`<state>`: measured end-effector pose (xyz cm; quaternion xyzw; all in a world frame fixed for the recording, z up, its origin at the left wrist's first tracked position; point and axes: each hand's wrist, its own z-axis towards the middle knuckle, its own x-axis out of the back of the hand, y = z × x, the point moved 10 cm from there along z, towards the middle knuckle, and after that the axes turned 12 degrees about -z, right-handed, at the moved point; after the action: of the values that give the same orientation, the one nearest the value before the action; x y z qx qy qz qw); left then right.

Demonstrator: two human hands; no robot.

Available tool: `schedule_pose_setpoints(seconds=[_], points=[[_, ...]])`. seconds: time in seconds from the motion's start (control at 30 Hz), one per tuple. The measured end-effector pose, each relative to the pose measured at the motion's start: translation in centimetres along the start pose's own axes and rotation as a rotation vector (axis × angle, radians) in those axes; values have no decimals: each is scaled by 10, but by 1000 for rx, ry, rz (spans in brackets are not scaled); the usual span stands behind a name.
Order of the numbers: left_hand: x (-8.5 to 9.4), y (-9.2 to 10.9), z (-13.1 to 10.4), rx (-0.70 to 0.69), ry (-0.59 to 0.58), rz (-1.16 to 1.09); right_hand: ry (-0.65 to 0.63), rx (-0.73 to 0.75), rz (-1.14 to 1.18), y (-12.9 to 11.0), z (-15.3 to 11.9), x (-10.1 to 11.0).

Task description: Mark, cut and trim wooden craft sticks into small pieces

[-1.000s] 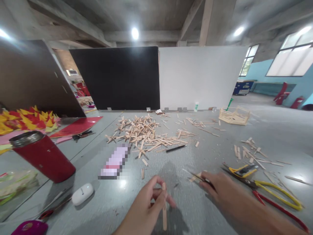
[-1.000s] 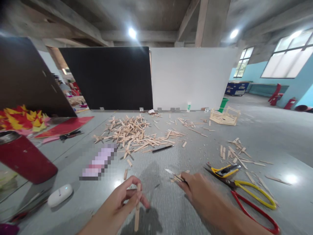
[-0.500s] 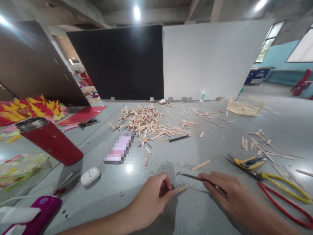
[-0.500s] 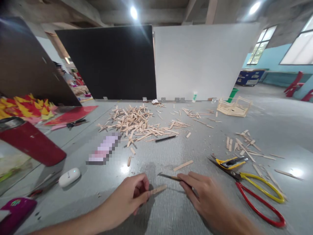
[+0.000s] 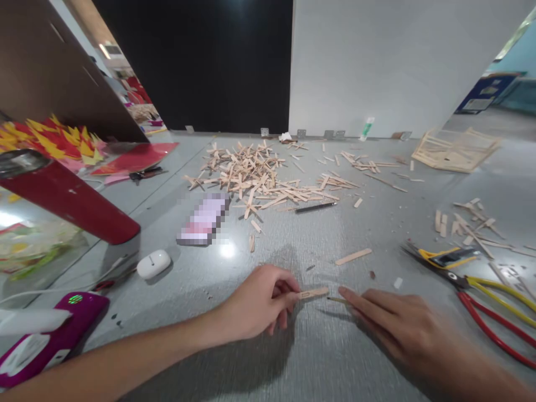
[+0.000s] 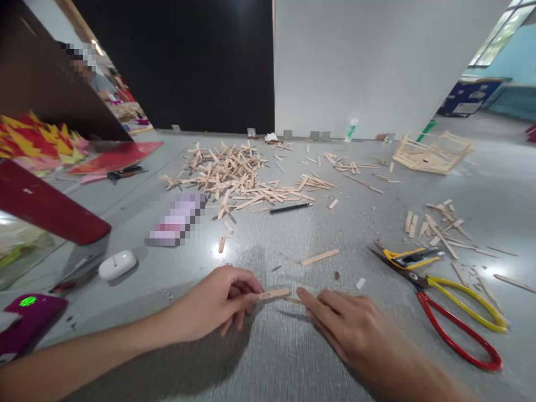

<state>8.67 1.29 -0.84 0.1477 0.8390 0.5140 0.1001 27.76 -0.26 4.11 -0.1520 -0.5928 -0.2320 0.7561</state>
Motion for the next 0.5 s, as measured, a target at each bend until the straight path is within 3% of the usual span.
schedule_pose_setpoints(seconds=[0.23,0.5], points=[[2,2,1,34,-15,-20,-82,82,-71,-12,1,0],[2,2,0,54,-39,40,-32,113,-123,-17,8,13]])
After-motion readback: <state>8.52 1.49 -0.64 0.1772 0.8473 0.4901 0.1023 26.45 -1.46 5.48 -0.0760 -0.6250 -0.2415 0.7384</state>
